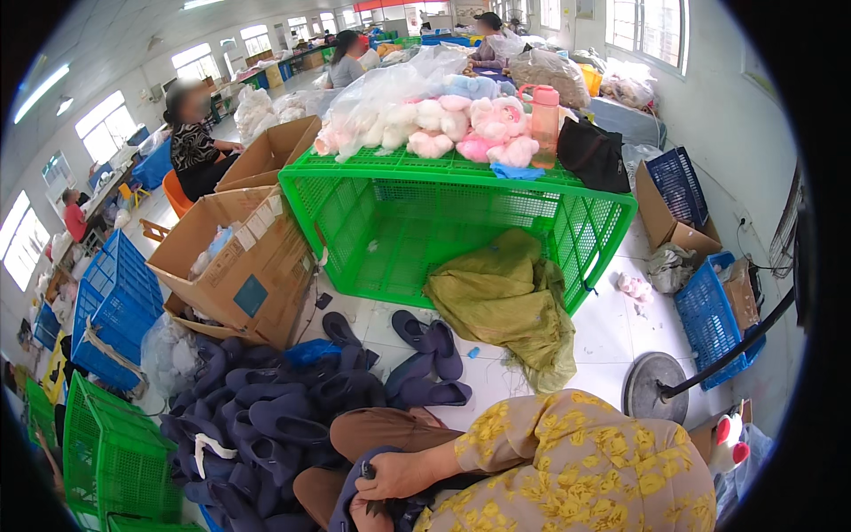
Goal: The person sits on the floor and uses a small blue tool to trim loose threads and fabric from the edges of dark blue slippers. They handle the slippers one at a time, rotating them to access different areas, and place the trimmed slippers into a green basket.
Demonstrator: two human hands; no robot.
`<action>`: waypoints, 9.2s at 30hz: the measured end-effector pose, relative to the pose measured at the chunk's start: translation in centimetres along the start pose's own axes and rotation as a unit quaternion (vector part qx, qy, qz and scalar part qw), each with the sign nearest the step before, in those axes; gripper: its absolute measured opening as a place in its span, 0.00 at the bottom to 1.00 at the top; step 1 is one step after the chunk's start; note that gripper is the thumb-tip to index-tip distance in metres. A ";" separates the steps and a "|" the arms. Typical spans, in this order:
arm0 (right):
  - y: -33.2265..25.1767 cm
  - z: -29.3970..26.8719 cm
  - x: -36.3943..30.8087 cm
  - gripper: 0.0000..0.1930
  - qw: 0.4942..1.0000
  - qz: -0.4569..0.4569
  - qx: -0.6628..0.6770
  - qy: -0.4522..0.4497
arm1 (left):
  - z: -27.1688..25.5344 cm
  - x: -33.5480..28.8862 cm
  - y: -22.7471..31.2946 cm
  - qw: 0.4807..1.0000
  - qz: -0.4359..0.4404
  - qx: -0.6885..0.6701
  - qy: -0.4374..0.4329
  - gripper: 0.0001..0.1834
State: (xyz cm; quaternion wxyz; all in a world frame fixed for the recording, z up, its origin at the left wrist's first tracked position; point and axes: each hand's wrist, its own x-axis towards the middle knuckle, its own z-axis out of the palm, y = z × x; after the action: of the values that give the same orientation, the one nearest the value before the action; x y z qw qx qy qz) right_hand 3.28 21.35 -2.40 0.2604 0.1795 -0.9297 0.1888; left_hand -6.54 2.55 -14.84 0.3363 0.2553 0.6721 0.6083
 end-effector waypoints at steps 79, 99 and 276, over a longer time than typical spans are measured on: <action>10.1 -15.1 1.1 0.09 0.753 0.393 0.421 0.319 | -4.6 -3.3 13.6 0.938 0.039 0.345 -0.013 0.11; 0.6 1.7 3.0 0.23 0.833 0.245 0.379 -0.319 | -4.8 -3.9 11.6 0.963 0.037 0.268 0.011 0.13; -1.7 4.9 3.6 0.10 0.847 0.338 0.394 -0.110 | -4.0 -5.1 9.1 0.980 0.009 0.178 0.093 0.20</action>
State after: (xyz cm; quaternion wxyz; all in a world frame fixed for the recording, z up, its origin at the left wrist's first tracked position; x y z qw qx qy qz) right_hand -0.90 16.83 -3.82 -0.0159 -0.0386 -0.8026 0.5950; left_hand -6.93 -2.72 -4.96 0.2165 0.2590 0.7956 0.5032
